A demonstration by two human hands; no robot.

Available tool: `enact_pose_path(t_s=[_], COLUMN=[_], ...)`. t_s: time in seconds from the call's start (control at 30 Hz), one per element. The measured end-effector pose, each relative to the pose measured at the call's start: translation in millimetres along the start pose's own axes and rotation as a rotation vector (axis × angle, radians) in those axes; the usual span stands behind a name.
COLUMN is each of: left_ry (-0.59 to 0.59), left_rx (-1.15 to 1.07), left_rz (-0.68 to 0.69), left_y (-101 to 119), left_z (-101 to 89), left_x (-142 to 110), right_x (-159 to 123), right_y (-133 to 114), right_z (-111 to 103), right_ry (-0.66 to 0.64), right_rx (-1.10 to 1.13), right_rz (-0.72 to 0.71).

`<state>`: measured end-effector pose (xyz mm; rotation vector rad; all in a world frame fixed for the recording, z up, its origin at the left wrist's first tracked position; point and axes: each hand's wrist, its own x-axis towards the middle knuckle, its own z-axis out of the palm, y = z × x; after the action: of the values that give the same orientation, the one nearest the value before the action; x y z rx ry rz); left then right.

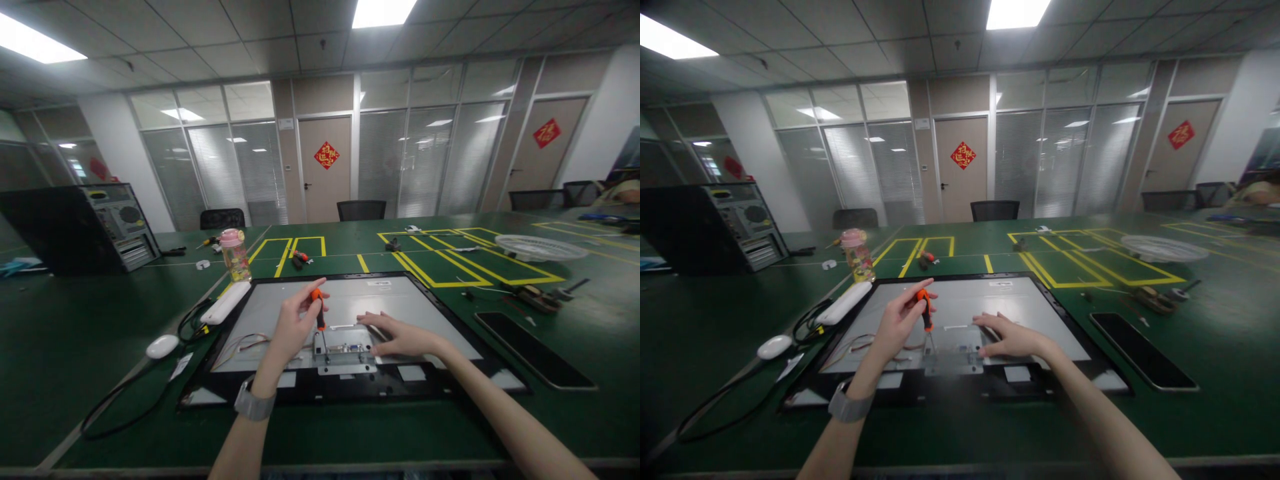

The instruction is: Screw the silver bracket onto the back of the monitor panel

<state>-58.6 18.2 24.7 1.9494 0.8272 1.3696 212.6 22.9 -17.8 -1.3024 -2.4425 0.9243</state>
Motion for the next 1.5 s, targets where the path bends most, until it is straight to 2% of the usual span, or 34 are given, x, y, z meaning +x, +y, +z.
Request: enact_pose_path(t_s=[0.23,0.4,0.6,0.83,1.0,1.23,1.5], left_ry=[0.052,0.038,0.103,0.046,0.120,0.075,0.136], left_rx=[0.231,0.172,0.280,0.177,0.282,0.237,0.289], left_rz=[0.154,0.152,0.220,0.180,0.234,0.213,0.248], left_y=[3.6,6.3,4.1,4.4,1.3,3.9,8.2], left_z=[2.4,4.7,3.7,4.0,4.6,6.8,6.6], left_x=[-0.6,-0.8,-1.3,-2.8,-2.4,-3.3,-3.2], right_x=[0.7,0.3,0.4,0.6,0.2,1.1,-0.6], right_y=[3.6,2.1,1.9,2.1,1.5,5.2,1.2], right_z=[0.8,-0.2,0.4,0.5,0.1,1.6,0.4], right_ry=[-0.003,-0.004,-0.003,0.001,-0.004,0.005,0.004], right_rx=[0.002,-0.005,0.009,0.011,0.007,0.008,0.024], right_rz=[-0.006,-0.007,-0.017,-0.011,-0.005,-0.012,-0.007])
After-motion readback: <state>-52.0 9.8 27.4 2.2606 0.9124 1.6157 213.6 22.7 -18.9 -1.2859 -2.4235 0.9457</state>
